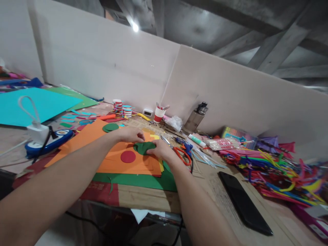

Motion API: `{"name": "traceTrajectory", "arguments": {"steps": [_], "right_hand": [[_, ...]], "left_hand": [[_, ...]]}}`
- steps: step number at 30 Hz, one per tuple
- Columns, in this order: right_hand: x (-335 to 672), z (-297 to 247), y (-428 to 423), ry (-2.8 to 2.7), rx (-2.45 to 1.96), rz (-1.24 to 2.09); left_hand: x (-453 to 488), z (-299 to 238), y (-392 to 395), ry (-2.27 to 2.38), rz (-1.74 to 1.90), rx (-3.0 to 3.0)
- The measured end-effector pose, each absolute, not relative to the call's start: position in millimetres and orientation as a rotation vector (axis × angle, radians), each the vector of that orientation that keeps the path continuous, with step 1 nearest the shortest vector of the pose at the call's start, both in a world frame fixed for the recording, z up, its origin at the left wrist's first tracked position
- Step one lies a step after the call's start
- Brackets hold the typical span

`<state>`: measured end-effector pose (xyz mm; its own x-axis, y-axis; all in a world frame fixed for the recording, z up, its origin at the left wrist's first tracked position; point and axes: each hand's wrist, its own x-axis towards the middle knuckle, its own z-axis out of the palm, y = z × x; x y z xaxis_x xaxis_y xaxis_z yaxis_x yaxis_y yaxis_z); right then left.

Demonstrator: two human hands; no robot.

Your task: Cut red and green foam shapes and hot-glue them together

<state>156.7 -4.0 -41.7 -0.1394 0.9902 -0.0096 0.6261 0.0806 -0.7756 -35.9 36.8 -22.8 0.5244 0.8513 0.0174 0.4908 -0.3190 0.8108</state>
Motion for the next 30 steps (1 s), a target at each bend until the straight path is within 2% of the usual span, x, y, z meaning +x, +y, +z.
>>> {"name": "traceTrajectory", "arguments": {"steps": [5,15,30], "right_hand": [[162,-41,2,-1.696,-1.517,0.892],[155,-36,3,-1.425,-1.163,1.013],[156,-30,1,-1.365,-1.104,0.846]], "left_hand": [[-28,-16,27,0.975,0.647,1.672],[-9,-21,23,0.902,0.918,1.638],[-3,-13,14,0.862,1.112,1.533]]}}
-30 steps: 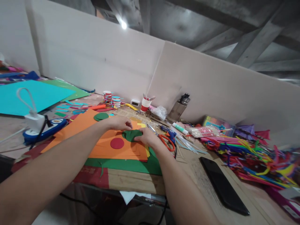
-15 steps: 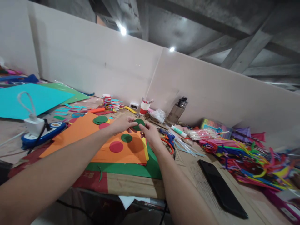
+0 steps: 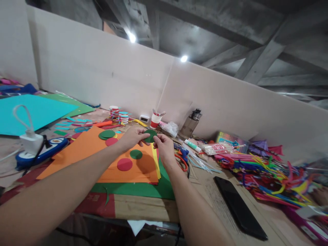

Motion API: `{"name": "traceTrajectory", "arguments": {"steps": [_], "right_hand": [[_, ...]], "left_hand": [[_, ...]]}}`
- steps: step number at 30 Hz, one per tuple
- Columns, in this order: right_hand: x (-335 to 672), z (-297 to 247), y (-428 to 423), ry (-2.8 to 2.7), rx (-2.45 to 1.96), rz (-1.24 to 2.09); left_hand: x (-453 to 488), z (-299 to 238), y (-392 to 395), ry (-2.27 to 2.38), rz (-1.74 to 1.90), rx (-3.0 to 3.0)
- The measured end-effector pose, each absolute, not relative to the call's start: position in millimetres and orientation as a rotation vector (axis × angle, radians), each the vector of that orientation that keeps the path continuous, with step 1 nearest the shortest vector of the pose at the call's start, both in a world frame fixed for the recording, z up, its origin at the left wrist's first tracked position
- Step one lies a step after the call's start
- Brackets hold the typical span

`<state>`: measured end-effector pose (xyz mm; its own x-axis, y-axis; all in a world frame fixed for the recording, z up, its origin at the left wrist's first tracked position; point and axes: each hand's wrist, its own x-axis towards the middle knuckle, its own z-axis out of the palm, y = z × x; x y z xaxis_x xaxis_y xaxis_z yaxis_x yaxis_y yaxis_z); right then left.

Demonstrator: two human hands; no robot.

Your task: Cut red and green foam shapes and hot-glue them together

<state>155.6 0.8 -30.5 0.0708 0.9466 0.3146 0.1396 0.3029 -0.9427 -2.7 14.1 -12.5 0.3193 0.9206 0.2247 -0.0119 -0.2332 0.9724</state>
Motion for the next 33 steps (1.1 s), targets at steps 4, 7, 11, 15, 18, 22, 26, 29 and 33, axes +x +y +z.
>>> {"name": "traceTrajectory", "arguments": {"steps": [4,7,11,15,18,22,26,29,33], "right_hand": [[155,-31,1,-1.373,-1.124,0.860],[154,-30,1,-1.399,-1.140,0.923],[155,-29,0,-1.427,-1.169,0.932],[154,-31,0,-1.480,-1.272,0.855],[156,-27,0,-1.568,-1.413,0.743],[174,-8,-12,-1.750,-1.650,0.466],[195,-5,-33,-1.937,-1.987,0.164],[199,-18,-41,-2.018,-2.212,0.036],[200,-24,-45,-2.057,-2.335,-0.075]], "left_hand": [[-2,-11,12,0.922,1.146,1.487],[-2,-11,12,1.018,1.165,1.464],[-1,-14,11,1.076,1.175,1.479],[2,-17,10,1.074,1.191,1.455],[4,-20,10,0.999,1.178,1.330],[-4,-20,20,0.952,1.347,1.065],[-19,-15,33,0.851,1.552,0.795],[-26,-12,39,0.795,1.625,0.691],[-28,-10,40,0.817,1.624,0.616]]}}
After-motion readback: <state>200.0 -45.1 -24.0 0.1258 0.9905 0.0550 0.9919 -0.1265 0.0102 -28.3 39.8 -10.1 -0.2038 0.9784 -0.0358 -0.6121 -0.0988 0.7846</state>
